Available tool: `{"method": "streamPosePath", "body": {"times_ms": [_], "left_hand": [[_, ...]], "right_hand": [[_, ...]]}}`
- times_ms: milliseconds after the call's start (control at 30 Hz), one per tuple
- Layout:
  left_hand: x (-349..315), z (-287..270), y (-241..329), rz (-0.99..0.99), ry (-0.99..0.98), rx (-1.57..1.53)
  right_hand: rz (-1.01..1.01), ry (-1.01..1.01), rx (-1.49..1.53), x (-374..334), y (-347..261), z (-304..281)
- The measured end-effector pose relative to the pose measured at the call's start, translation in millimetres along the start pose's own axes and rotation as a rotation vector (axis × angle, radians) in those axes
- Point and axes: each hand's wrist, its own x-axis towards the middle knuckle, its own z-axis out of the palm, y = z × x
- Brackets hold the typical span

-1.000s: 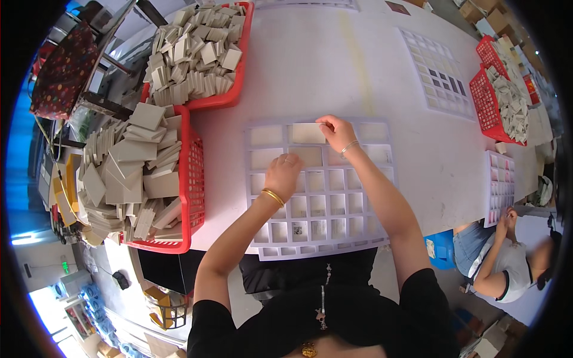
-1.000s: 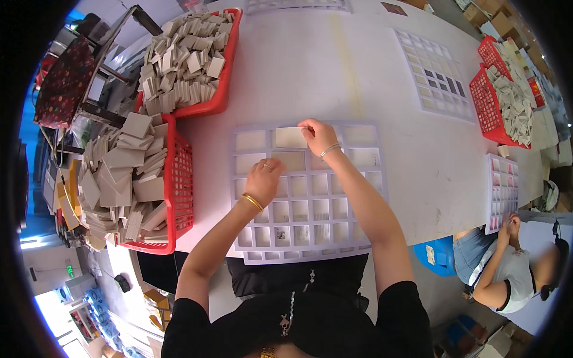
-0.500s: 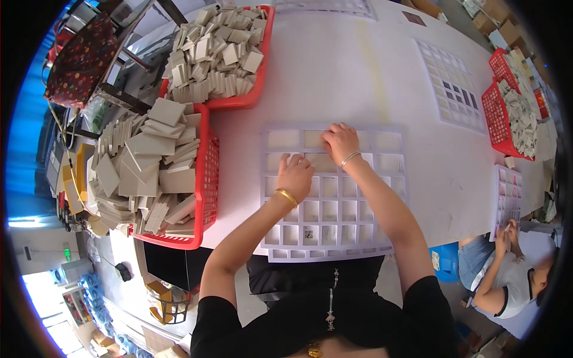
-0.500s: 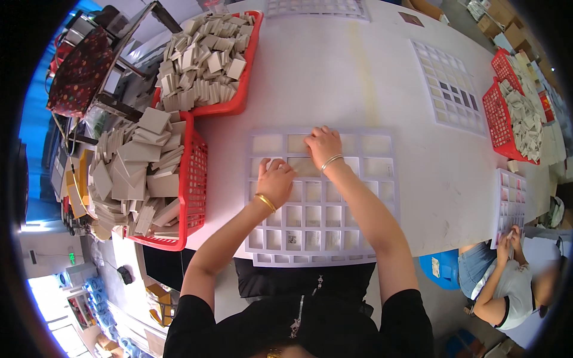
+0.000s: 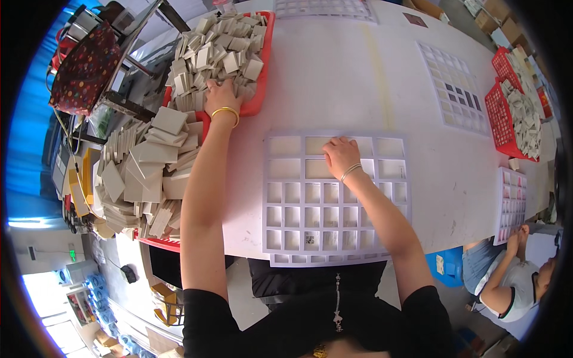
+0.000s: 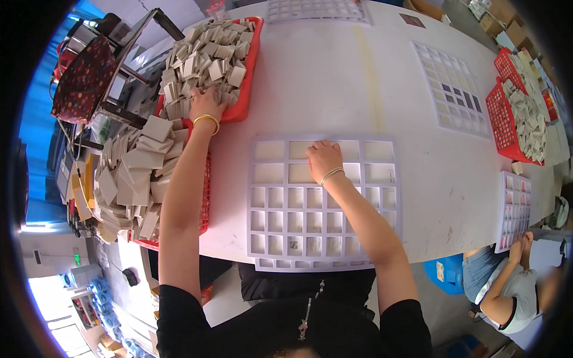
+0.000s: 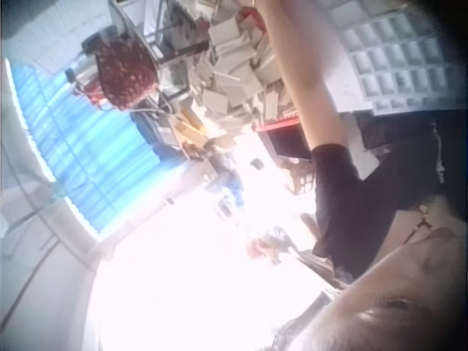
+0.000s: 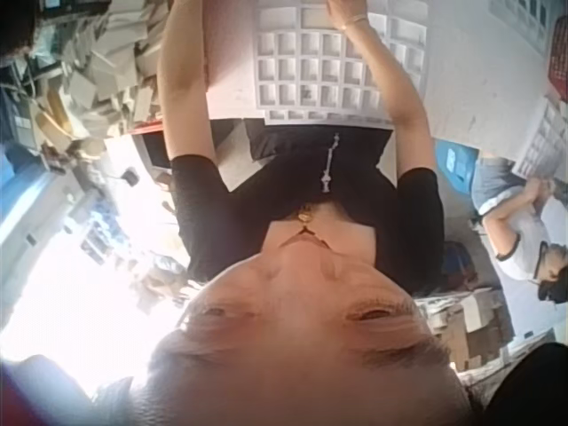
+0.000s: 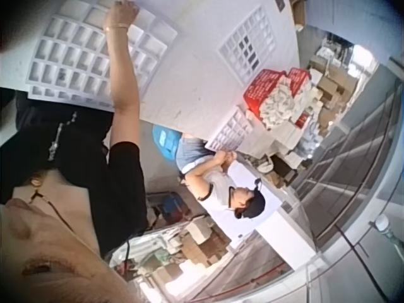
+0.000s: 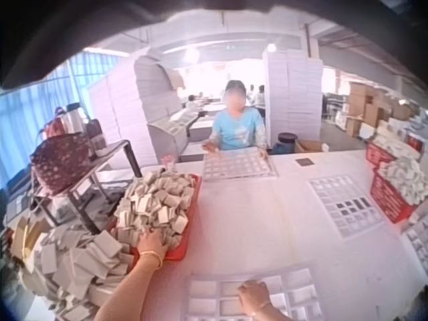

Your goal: The person sorts small, rectangular ceramic tiles from a red basket into a white grid tray. They pick up tiles one by one and place them into the compartments of the tray.

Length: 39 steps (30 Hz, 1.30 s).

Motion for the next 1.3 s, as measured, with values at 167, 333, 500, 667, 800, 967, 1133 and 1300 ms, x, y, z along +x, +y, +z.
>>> {"method": "streamPosePath", "body": {"times_ms": [167,333,500,667,800,967,1133,1300], "left_hand": [[9.6,-1.6,-0.2,0.070,-0.080,0.067],[0.6,-10.3,5.1,0.096,-0.020,0.078],[7.1,-1.4,-2.2,0.061,0.089,-0.114],[13.0,20.9,-30.1,0.123,0.334,-0.258],[20.6,27.8,-44.2,0.103,0.300,-0.407],[-2.8,7.1,-10.3,0.079,0.328,-0.214],[4.4,21.7,-21.6,0.059,0.232,-0.016],[8.1,3.6,-8.0,0.118,0.126,0.098]], "right_hand": [[-0.005,0.044,0.034,-3.2,2.4,2.8],[0.009,0.038,0.011,-4.2,-0.1,2.6],[0.016,0.016,-0.007,-1.1,1.3,3.1],[0.031,-0.020,-0.017,-0.3,0.8,2.8],[0.037,-0.029,-0.010,-0.8,-3.3,-0.6],[0.060,-0.022,-0.013,-2.9,-1.2,-0.7],[0.048,-0.047,-0.026,-0.5,-6.5,-3.3],[0.062,-0.034,-0.037,-1.3,-5.3,1.6]]}}
